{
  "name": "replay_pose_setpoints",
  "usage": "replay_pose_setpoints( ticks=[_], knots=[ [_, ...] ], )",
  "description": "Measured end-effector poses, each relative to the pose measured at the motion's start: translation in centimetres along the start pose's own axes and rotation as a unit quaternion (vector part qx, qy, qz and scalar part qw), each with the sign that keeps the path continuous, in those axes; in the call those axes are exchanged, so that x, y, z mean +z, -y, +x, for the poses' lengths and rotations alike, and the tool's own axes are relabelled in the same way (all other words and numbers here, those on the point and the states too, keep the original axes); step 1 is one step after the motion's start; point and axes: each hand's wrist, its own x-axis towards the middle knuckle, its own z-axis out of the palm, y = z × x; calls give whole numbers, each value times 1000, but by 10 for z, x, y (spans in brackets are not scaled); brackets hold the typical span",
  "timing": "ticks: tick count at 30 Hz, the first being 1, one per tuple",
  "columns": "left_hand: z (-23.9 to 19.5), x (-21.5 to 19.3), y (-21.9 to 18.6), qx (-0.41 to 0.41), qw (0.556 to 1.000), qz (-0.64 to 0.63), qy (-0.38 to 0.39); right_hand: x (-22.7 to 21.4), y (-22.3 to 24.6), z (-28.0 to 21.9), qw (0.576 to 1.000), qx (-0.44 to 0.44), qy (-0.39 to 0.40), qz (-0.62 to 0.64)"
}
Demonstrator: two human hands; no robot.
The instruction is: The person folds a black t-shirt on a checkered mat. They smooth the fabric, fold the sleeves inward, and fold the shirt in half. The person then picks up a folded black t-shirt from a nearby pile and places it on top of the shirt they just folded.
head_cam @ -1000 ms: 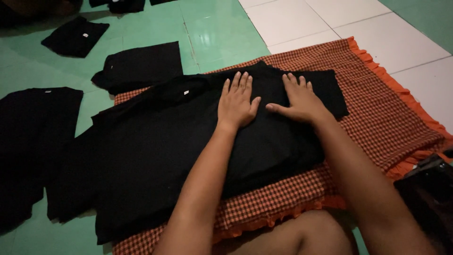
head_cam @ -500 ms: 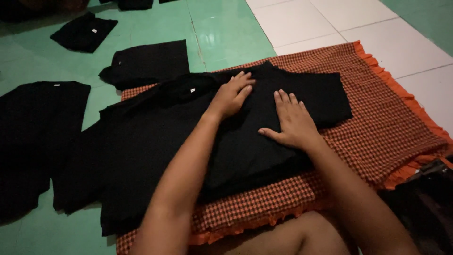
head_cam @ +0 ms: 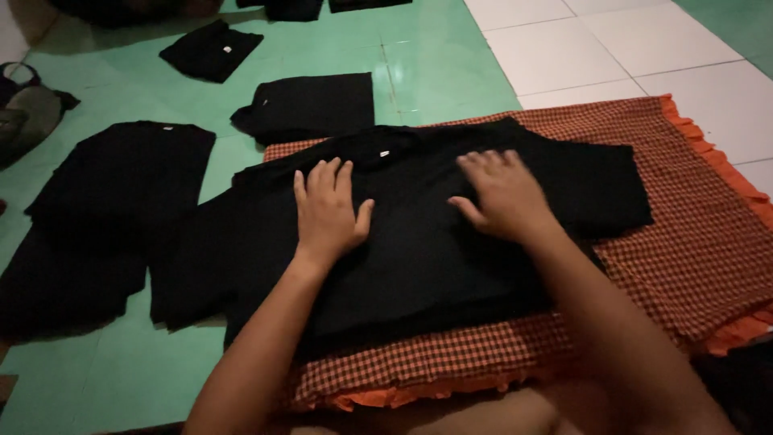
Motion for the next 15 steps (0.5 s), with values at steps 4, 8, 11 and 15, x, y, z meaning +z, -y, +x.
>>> replay_pose_setpoints(
  ticks=[4,8,11,15],
  knots=[
    [-12,10,14,-38,999,-2,20,17,25,42,989,0,106,101],
    [-10,-5,9,-73,991,-50,96,38,21,65,973,37,180,139],
    [-6,-12,6,-99,983,-55,147,56,11,76,964,46,222,139],
    [-2,-14,8,-122,970,-83,194,45,17,80,962,68,243,106]
  ],
)
